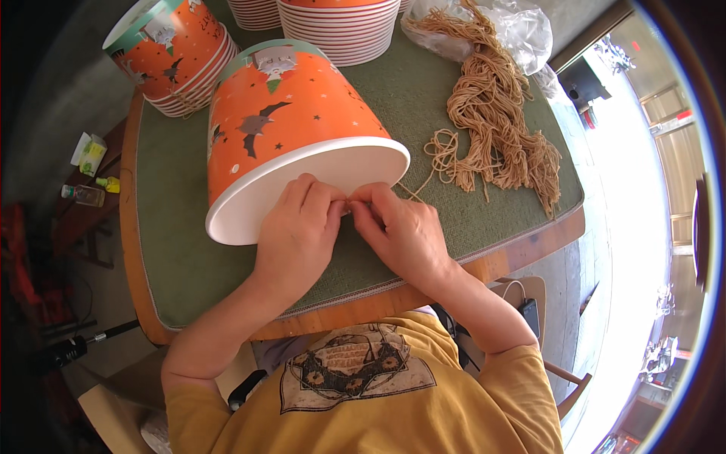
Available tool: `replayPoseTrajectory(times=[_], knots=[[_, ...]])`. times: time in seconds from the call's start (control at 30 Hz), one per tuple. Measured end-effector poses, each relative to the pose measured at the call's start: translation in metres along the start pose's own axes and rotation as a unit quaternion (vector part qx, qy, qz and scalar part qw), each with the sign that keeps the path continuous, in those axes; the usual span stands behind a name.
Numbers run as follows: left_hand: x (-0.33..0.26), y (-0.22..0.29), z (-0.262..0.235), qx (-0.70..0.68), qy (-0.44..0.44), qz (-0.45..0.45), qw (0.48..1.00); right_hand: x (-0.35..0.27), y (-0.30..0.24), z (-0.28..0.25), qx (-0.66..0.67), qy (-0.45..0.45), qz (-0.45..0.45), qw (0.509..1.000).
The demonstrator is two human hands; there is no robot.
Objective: The person selects a Halloween-themed paper cup from a stack and ties a piece of twine through two pre-punched holes on opposite sides of the cup. They secure the twine with knots to create a handle, then place the finished cup back on the table.
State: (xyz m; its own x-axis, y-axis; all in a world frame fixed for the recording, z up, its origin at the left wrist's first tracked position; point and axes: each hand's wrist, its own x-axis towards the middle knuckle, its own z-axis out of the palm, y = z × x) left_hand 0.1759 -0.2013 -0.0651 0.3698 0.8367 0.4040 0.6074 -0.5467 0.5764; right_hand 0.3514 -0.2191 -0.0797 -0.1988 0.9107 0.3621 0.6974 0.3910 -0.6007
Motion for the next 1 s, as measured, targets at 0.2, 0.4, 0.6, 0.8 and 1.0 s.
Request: replayPoseTrajectory(times=[0.2, 0.4, 0.6, 0.8, 1.0], knots=[[0.006, -0.001, -0.008, -0.068, -0.042, -0.05, 0.996, 0.003, -0.009, -0.006, -0.019, -0.016, -0.002, 1.0], [0.007, -0.002, -0.01, -0.088, -0.056, -0.052, 0.993, 0.004, -0.008, -0.003, 0.054, 0.008, 0.035, 0.998], [0.007, -0.005, -0.007, -0.071, -0.058, -0.025, 0.995, 0.009, -0.012, -0.012, 0.08, -0.068, 0.116, 0.988], [0.005, -0.002, -0.009, -0.109, -0.052, -0.06, 0.991, 0.015, -0.016, -0.018, 0.105, -0.111, 0.171, 0.973], [-0.003, 0.009, -0.009, 0.006, -0.011, -0.006, 1.0, 0.015, -0.014, -0.017, 0.107, -0.1, 0.157, 0.977]])
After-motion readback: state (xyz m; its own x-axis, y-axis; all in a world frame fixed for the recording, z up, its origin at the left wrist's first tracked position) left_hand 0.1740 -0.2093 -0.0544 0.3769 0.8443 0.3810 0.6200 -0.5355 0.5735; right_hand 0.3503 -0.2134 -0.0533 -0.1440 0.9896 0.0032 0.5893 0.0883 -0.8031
